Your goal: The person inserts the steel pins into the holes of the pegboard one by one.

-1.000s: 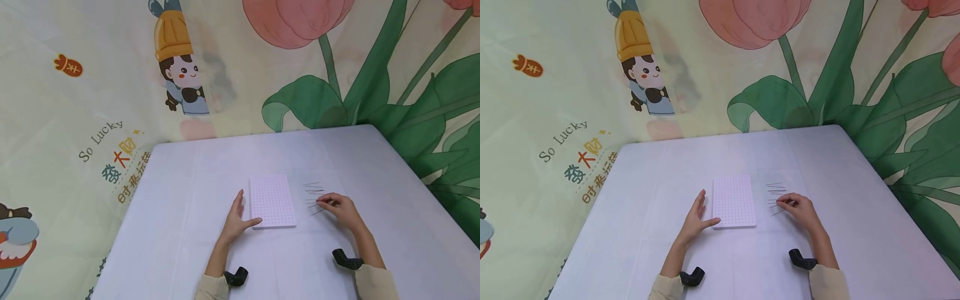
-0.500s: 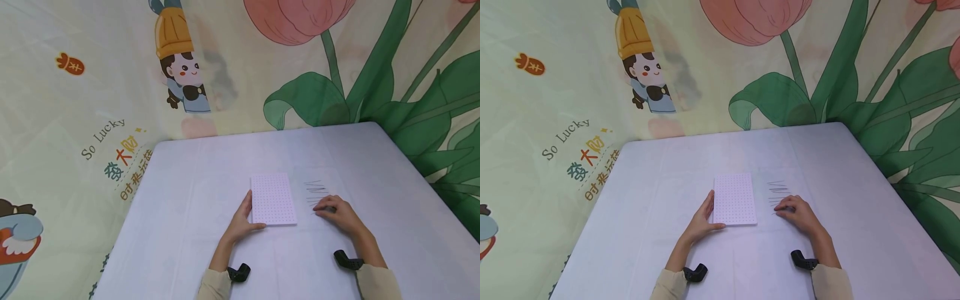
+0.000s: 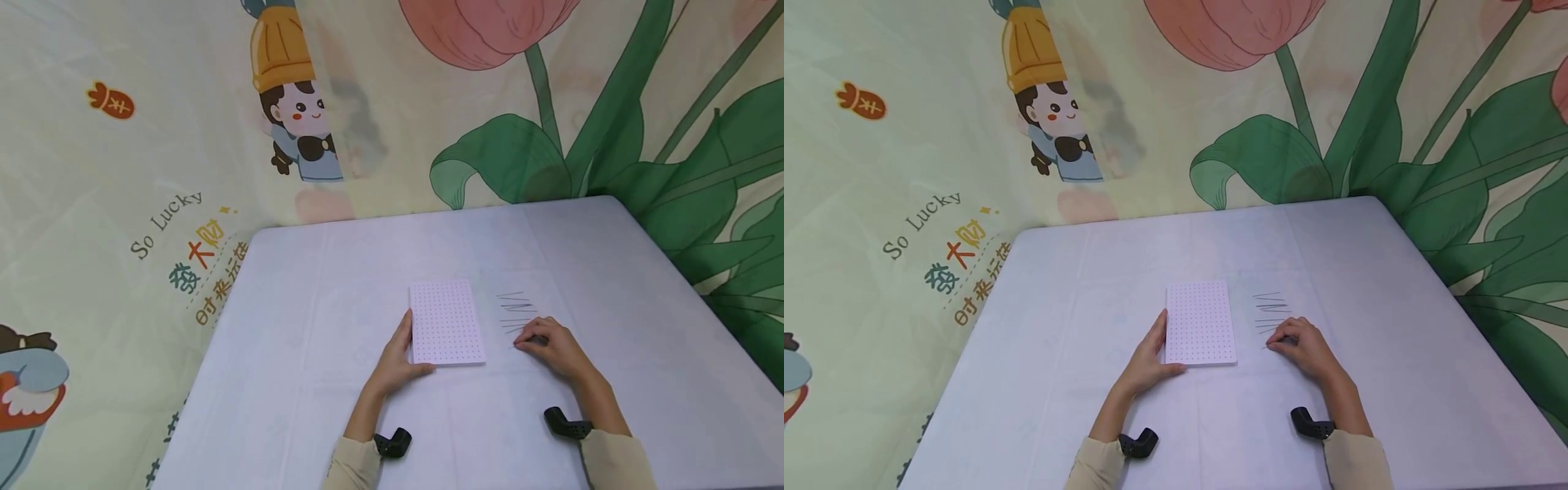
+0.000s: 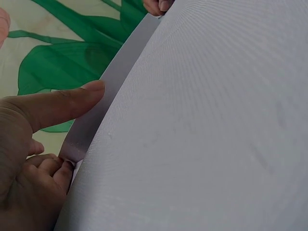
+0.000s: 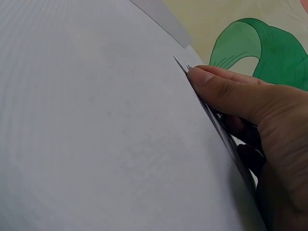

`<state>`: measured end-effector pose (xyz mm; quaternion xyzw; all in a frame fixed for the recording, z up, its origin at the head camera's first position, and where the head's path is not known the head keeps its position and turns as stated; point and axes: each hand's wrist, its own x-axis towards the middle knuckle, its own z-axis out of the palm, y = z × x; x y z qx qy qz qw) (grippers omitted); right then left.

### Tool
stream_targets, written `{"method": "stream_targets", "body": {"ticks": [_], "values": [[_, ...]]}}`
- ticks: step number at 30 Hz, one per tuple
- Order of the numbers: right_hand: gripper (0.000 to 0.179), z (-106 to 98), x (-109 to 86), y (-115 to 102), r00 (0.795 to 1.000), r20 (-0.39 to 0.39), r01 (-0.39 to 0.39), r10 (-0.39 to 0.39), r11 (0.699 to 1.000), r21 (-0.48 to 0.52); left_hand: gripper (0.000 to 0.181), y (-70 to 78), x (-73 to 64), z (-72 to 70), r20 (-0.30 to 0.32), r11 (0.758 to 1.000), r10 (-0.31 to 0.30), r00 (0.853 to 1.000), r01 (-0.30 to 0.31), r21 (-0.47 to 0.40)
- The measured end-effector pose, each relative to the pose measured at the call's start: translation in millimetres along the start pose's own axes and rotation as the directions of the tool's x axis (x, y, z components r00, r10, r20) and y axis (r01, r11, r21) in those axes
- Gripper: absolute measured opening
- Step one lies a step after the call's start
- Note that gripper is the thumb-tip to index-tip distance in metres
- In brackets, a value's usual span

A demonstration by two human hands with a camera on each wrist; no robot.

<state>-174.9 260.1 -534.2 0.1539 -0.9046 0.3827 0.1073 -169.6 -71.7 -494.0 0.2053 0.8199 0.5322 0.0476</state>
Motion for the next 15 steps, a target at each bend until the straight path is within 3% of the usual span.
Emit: {"method": "stream_targets", "body": {"ticks": [7,15], "values": [[0.017,0.6,-0.6,-2.4,1.000,0.005,-0.006,0.006,1.000,-0.022,0.117,-39.3,7.1,9.4,-0.005,1.000,-0.011,1.000,0.011,0.018],[0.010,2.9,-0.8,-7.3,1.000,-0.013,-0.023,0.023,0.998,-0.054,0.116,-39.0,7.9,7.3,-0.008,0.997,-0.018,1.000,0.018,0.069]]}}
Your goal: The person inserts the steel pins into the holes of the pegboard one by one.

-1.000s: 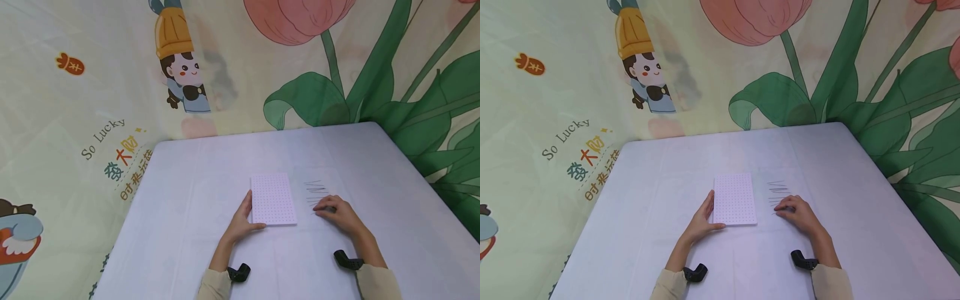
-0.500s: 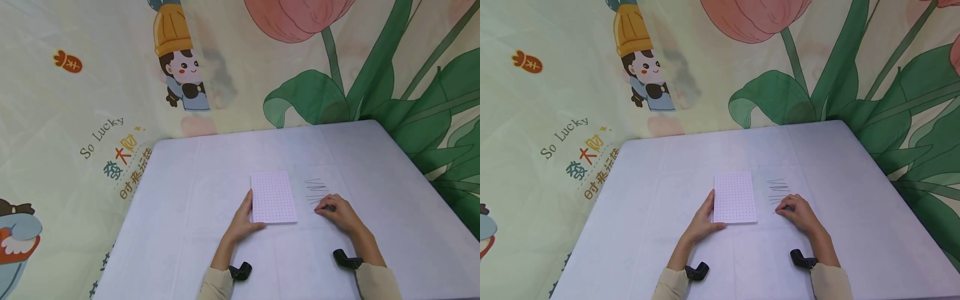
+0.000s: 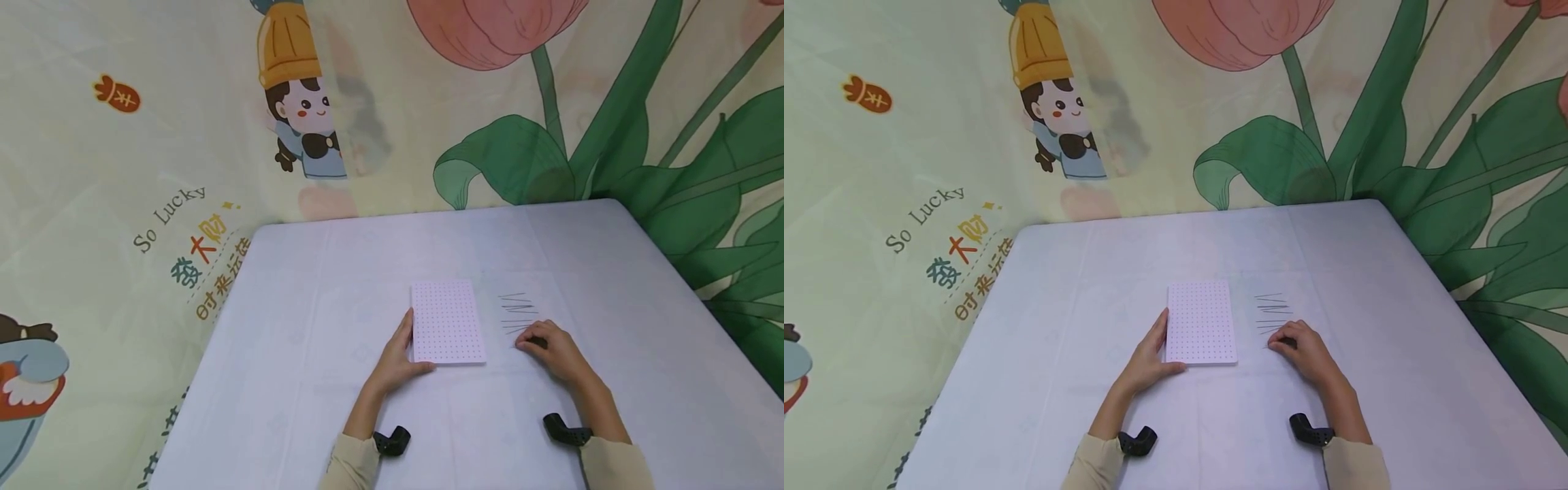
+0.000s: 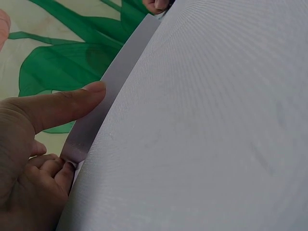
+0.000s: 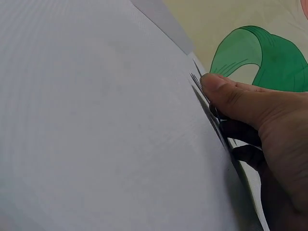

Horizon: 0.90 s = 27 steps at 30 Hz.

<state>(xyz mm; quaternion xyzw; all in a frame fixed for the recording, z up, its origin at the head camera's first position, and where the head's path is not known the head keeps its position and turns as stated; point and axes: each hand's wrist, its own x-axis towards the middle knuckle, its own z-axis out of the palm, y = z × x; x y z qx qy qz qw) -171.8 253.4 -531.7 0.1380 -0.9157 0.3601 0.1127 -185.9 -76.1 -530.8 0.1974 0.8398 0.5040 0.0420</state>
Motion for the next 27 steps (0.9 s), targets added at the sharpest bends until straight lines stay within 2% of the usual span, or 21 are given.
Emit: {"method": "stream_targets", "body": {"ticks": [13,18,23,27], "values": [[0.004,2.6,0.3,-1.4,0.995,-0.100,-0.001,0.006,0.999,0.054,0.117,-0.9,0.9,0.5,0.001,1.000,-0.011,1.000,0.011,-0.011],[0.006,6.4,3.1,-9.2,0.989,-0.138,-0.025,0.043,0.991,0.133,0.117,-1.4,0.6,0.0,0.002,1.000,-0.014,1.000,0.014,-0.011],[0.011,19.5,9.7,-25.6,0.985,-0.147,-0.042,0.087,0.957,0.287,0.117,-1.1,0.4,-0.2,-0.001,1.000,-0.008,1.000,0.008,-0.007],[0.008,34.7,16.6,-46.3,0.986,-0.157,0.017,0.063,0.887,0.462,0.117,-1.5,0.3,-0.4,0.004,1.000,-0.001,1.000,0.001,0.002]]}}
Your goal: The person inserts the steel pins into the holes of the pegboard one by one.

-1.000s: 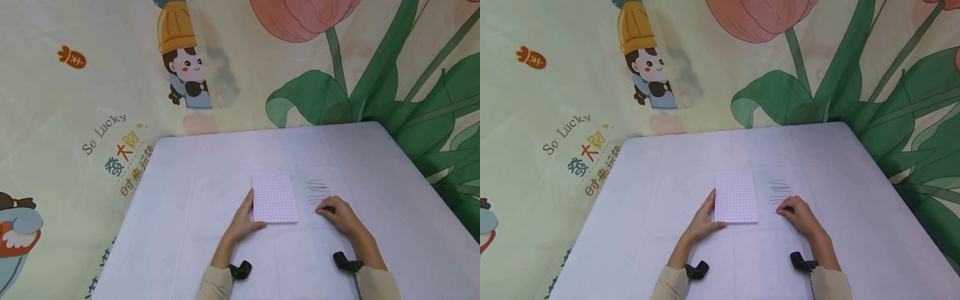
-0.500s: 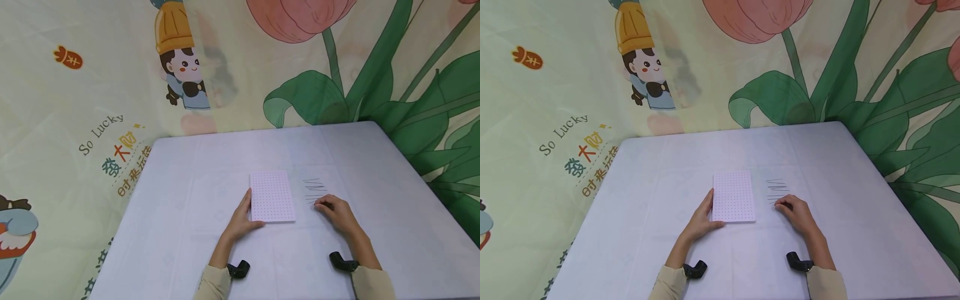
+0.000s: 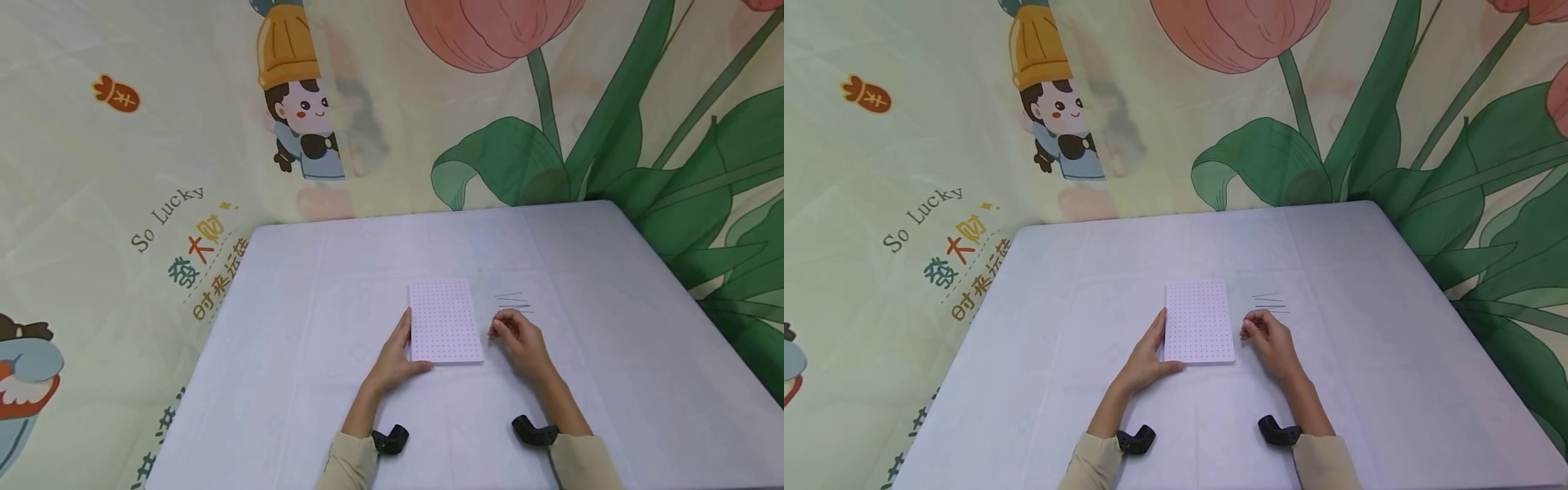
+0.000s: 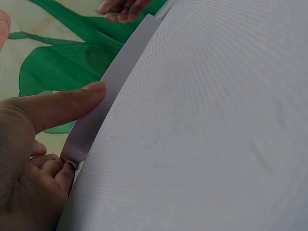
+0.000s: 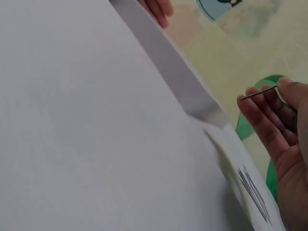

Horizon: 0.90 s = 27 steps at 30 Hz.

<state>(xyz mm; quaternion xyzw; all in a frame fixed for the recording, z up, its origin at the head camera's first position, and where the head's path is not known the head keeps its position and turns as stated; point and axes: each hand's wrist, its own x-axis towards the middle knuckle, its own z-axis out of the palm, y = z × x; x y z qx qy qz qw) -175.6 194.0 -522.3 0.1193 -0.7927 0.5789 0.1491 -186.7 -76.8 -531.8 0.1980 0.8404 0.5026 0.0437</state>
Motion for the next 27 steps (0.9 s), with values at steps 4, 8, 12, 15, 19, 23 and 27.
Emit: {"method": "stream_targets", "body": {"ticks": [4,8,12,15,19,23,27], "values": [[0.008,29.2,2.5,-26.5,0.998,0.018,0.057,-0.061,0.987,0.152,0.117,-0.2,-0.2,-0.8,0.002,1.000,0.008,1.000,-0.008,0.006],[0.013,55.2,4.1,-48.8,0.985,0.077,0.138,-0.153,0.975,0.175,0.116,-1.4,0.1,-1.1,-0.002,1.000,0.022,1.000,-0.022,-0.006],[0.016,72.3,5.1,-56.7,0.963,0.141,0.210,-0.230,0.968,0.140,0.115,-3.2,0.1,-0.6,-0.005,0.999,0.035,0.999,-0.036,-0.021],[0.017,79.5,5.1,-57.4,0.952,0.175,0.231,-0.252,0.964,0.132,0.115,-3.8,-0.2,-0.2,-0.006,0.999,0.041,0.999,-0.041,-0.028],[0.017,84.4,4.6,-55.5,0.945,0.191,0.240,-0.264,0.961,0.141,0.115,-3.5,-0.7,-0.5,-0.006,0.999,0.043,0.999,-0.043,-0.028],[0.016,85.5,4.3,-54.9,0.946,0.191,0.239,-0.261,0.962,0.129,0.115,-3.2,-1.1,-0.8,-0.004,0.999,0.038,0.999,-0.038,-0.028],[0.016,85.0,3.9,-56.1,0.945,0.202,0.237,-0.256,0.965,0.115,0.114,-2.4,-1.4,-1.0,0.001,0.999,0.033,0.999,-0.033,-0.035]]}}
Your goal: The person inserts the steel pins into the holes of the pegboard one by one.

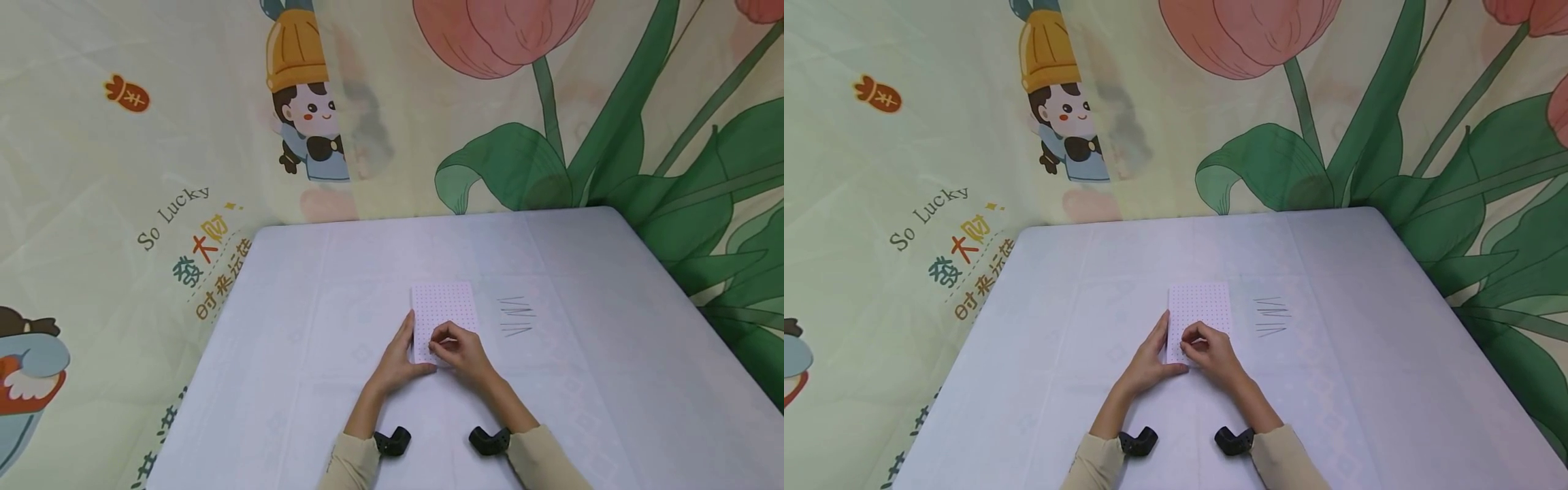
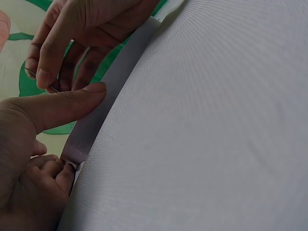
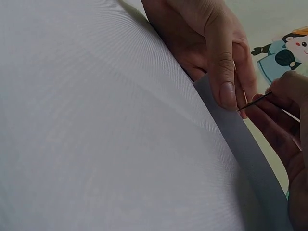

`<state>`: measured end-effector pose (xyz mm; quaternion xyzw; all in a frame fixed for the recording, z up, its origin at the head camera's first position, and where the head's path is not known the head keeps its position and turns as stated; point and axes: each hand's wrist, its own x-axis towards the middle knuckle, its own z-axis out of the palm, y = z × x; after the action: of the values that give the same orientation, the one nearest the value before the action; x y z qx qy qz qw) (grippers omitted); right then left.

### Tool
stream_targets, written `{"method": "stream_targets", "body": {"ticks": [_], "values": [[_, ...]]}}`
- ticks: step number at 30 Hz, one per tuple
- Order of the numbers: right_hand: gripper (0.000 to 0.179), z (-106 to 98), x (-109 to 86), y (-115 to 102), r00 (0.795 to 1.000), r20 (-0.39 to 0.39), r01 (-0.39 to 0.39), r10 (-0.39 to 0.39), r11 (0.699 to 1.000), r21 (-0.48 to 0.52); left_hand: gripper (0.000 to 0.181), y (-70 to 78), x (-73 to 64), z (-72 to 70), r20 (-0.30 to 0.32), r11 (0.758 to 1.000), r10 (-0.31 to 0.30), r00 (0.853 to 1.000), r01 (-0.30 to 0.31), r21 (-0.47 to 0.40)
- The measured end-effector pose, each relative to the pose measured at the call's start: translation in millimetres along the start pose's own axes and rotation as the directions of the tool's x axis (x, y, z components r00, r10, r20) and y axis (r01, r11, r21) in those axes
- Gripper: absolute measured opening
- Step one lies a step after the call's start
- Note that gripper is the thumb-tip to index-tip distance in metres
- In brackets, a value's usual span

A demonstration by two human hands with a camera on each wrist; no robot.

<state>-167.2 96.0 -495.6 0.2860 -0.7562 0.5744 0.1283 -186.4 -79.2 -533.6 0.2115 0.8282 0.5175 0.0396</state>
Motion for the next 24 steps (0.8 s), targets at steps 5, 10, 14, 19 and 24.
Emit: {"method": "stream_targets", "body": {"ticks": [5,10,14,19,24], "values": [[0.016,0.4,-1.9,-1.2,1.000,0.025,0.017,-0.016,1.000,-0.014,0.114,1.4,-1.1,0.1,0.003,1.000,-0.011,1.000,0.011,0.005],[0.015,0.5,-2.5,-2.0,0.999,0.048,0.013,-0.012,1.000,-0.023,0.113,1.9,-2.2,0.6,0.003,0.999,-0.027,1.000,0.027,0.023],[0.014,0.2,-1.8,-2.4,0.998,0.061,0.008,-0.006,1.000,-0.024,0.112,2.9,-2.6,0.3,0.000,0.999,-0.024,1.000,0.024,0.030],[0.013,0.2,-0.5,-2.8,0.997,0.072,-0.003,0.004,1.000,-0.023,0.112,3.7,-2.5,-0.5,-0.005,1.000,-0.005,1.000,0.005,0.029],[0.013,-0.3,1.1,-2.7,0.997,0.076,-0.016,0.018,1.000,-0.024,0.113,4.2,-2.2,-1.2,-0.007,0.999,-0.016,1.000,0.017,0.028]]}}
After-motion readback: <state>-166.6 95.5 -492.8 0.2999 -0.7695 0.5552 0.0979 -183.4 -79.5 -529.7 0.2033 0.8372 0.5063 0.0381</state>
